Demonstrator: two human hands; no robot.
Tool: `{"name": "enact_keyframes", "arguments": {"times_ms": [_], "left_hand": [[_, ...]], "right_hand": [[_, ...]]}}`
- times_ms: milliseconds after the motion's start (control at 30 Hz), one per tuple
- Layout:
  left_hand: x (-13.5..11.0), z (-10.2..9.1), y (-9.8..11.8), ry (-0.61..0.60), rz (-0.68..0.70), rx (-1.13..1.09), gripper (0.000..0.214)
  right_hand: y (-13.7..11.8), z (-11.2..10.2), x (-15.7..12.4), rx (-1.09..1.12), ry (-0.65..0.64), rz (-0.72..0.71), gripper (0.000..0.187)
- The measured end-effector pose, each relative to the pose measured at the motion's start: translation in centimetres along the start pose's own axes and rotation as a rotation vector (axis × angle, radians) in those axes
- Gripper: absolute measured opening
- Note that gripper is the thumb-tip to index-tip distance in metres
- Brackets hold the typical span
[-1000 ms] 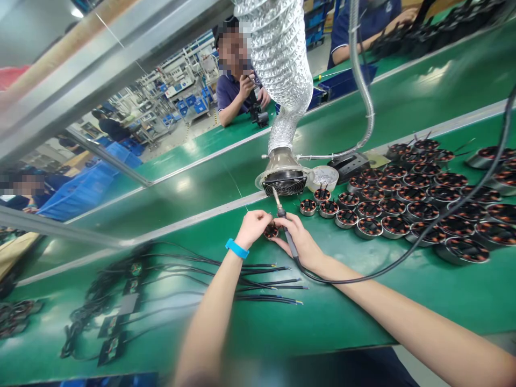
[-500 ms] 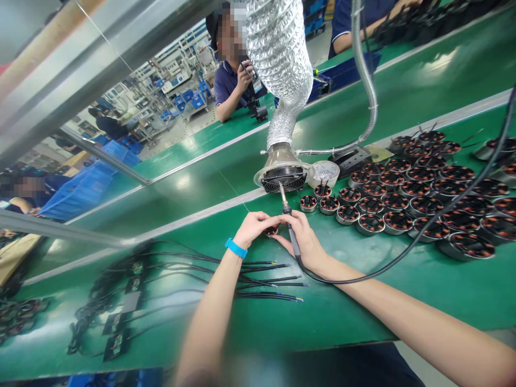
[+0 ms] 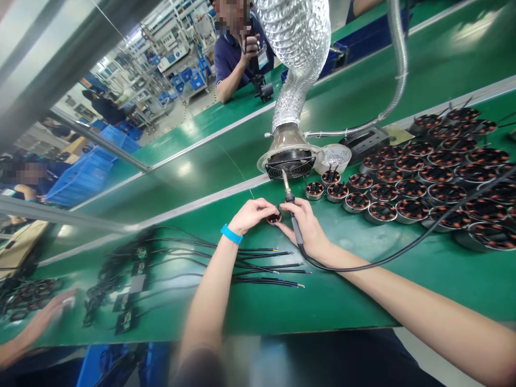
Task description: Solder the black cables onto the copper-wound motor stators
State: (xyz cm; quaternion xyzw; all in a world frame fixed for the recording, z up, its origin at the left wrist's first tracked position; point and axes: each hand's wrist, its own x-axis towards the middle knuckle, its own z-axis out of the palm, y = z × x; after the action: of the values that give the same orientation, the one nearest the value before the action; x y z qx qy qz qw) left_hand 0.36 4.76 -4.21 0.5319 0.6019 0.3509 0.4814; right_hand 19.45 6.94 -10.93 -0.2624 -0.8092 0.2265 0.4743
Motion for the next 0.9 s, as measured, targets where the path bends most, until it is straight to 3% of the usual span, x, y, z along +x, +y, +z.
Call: {"name": "enact_keyframes", "arguments": {"times_ms": [133, 267, 367, 467, 600, 733, 900], "left_hand": [[-3.7, 0.0, 0.0, 0.281, 0.071, 0.284, 0.033], [-7.9, 1.4, -1.9, 0.128, 0.117, 0.609, 0.020], [-9.3, 2.4, -3.1, 0.056, 0.151, 0.711, 0.011], [-9.1, 2.3, -3.0, 0.075, 0.200, 0.692, 0.014], [-8.1, 0.6, -1.6, 0.271, 0.214, 0.497, 0.019], [-7.2, -0.2, -0.8, 0.342, 0.308, 0.364, 0.025], [-7.1, 0.3, -1.2, 0.397, 0.327, 0.201, 0.025]], "right_hand": [[0.0, -0.1, 0.1, 0.036, -0.035, 0.034, 0.052], [0.1, -0.1, 0.5, 0.106, -0.102, 0.048, 0.054], [0.1, 0.1, 0.7, 0.119, -0.117, 0.054, 0.053], [0.1, 0.2, 0.8, 0.114, -0.123, 0.049, 0.052], [0.0, 0.3, 1.0, 0.136, -0.169, 0.041, 0.051], [-0.3, 0.3, 1.4, 0.167, -0.240, -0.001, 0.055], [-2.4, 0.4, 2.0, 0.226, -0.089, 0.020, 0.044]]}}
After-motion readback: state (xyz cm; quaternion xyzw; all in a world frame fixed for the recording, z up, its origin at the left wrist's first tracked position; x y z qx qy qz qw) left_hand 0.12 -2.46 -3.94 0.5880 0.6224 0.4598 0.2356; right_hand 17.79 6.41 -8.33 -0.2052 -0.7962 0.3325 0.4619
